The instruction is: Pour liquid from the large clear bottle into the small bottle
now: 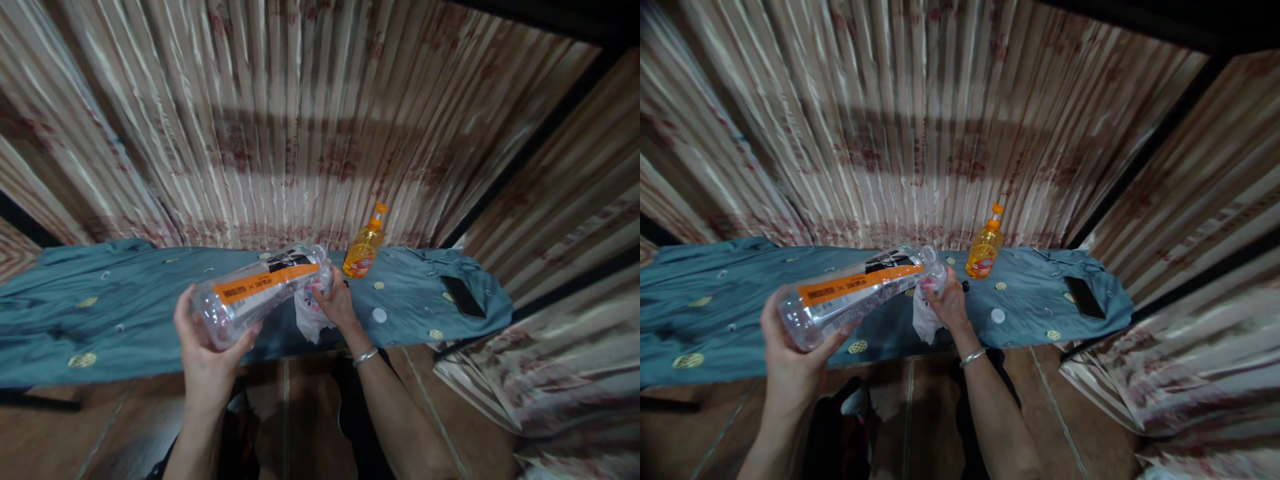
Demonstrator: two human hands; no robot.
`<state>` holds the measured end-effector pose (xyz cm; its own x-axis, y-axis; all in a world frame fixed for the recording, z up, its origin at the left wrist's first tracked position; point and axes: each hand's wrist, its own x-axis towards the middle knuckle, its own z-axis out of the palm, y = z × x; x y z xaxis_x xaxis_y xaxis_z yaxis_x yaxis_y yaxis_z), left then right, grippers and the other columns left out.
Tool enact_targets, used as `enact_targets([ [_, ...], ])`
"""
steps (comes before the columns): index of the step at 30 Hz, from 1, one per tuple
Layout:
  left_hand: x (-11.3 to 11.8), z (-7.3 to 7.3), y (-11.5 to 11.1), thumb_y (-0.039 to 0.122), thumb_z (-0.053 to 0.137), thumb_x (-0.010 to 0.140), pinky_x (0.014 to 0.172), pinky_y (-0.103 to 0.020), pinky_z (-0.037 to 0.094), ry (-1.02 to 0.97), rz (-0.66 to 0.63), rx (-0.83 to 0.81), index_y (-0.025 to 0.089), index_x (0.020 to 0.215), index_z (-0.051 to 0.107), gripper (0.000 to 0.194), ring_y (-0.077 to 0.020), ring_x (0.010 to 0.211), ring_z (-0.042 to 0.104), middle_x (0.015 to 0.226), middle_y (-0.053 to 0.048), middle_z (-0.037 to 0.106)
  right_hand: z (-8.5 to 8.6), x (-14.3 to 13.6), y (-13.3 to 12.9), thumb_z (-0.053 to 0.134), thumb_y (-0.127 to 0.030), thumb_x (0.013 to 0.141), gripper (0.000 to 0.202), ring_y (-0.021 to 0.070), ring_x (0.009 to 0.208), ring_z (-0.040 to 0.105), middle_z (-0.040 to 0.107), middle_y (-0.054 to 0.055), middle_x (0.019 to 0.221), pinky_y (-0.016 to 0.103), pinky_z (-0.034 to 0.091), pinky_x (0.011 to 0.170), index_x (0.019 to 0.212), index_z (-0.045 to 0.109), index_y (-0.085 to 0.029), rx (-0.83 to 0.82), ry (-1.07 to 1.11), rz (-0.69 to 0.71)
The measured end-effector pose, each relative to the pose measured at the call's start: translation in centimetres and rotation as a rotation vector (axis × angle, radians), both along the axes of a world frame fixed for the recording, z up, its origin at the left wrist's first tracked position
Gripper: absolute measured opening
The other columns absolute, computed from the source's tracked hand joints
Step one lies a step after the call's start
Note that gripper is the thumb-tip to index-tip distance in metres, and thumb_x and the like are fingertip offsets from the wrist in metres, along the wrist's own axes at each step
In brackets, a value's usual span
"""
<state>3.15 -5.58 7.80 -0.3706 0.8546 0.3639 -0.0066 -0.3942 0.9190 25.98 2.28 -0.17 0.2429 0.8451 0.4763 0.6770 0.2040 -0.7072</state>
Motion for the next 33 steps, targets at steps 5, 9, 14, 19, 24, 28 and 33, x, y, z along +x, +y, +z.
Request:
enact_targets([
  [5, -0.19, -0.09, 0.12, 0.025, 0.091, 0.055, 0.101, -0.044, 0.053, 0.012, 0.008, 0.0, 0.027, 0.143, 0.04, 0.102, -0.0253, 0.109, 0.067, 0.124, -0.009, 0.062, 0.12, -0.23, -0.06, 0.065, -0.034, 0.08, 0.064, 0.0315, 0.102, 0.07, 0.07, 0.016, 0.112, 0.045, 0.056, 0.091, 0.136, 0.044, -0.012, -0.017, 0.0, -0.022],
  [9, -0.15, -0.09, 0.17, 0.024, 0.092, 0.052, 0.099, -0.045, 0.055, 0.0, 0.016, -0.004, 0.028, 0.143, 0.042, 0.103, -0.027, 0.11, 0.067, 0.125, -0.009, 0.062, 0.37, -0.31, -0.21, 0.065, -0.034, 0.08, 0.063, 0.0323, 0.105, 0.069, 0.07, 0.017, 0.114, 0.046, 0.054, 0.094, 0.135, 0.045, -0.011, -0.025, -0.001, -0.018],
  [14, -0.42, -0.18, 0.37, 0.025, 0.092, 0.051, 0.092, -0.044, 0.059, 0.039, 0.027, 0.031, 0.029, 0.142, 0.045, 0.102, -0.0283, 0.105, 0.069, 0.122, -0.008, 0.064, 0.39, -0.43, -0.16, 0.065, -0.033, 0.079, 0.064, 0.0319, 0.107, 0.068, 0.069, 0.017, 0.116, 0.046, 0.053, 0.097, 0.135, 0.045, -0.011, -0.028, 0.014, -0.032],
  [19, -0.79, -0.35, 0.52, 0.024, 0.091, 0.053, 0.086, -0.04, 0.062, 0.09, 0.039, 0.081, 0.027, 0.142, 0.046, 0.1, -0.0272, 0.102, 0.07, 0.117, -0.008, 0.066, 0.24, -0.51, -0.06, 0.066, -0.034, 0.079, 0.063, 0.031, 0.107, 0.068, 0.07, 0.015, 0.115, 0.045, 0.054, 0.097, 0.135, 0.046, -0.012, -0.026, 0.025, -0.036],
  [24, -0.65, -0.01, 0.42, 0.025, 0.092, 0.051, 0.081, -0.039, 0.063, 0.106, 0.053, 0.076, 0.025, 0.142, 0.047, 0.101, -0.0271, 0.098, 0.071, 0.114, -0.009, 0.067, 0.41, -0.56, -0.15, 0.065, -0.036, 0.079, 0.063, 0.0311, 0.107, 0.068, 0.07, 0.015, 0.114, 0.044, 0.054, 0.096, 0.135, 0.046, -0.013, -0.035, 0.017, -0.041],
  [28, -0.55, 0.34, 0.36, 0.026, 0.092, 0.05, 0.082, -0.041, 0.063, 0.083, 0.047, 0.079, 0.025, 0.141, 0.047, 0.102, -0.0258, 0.093, 0.072, 0.114, -0.008, 0.067, 0.56, -0.61, -0.23, 0.065, -0.035, 0.079, 0.063, 0.0303, 0.108, 0.068, 0.07, 0.014, 0.113, 0.043, 0.054, 0.096, 0.134, 0.046, -0.013, -0.044, 0.017, -0.041],
  [33, -0.4, 0.63, 0.23, 0.027, 0.091, 0.05, 0.09, -0.046, 0.061, 0.063, 0.052, 0.051, 0.024, 0.141, 0.045, 0.102, -0.027, 0.097, 0.071, 0.116, -0.009, 0.066, 0.6, -0.44, -0.36, 0.065, -0.036, 0.079, 0.064, 0.0302, 0.111, 0.067, 0.069, 0.015, 0.118, 0.043, 0.054, 0.097, 0.136, 0.045, -0.013, -0.066, 0.018, -0.03],
])
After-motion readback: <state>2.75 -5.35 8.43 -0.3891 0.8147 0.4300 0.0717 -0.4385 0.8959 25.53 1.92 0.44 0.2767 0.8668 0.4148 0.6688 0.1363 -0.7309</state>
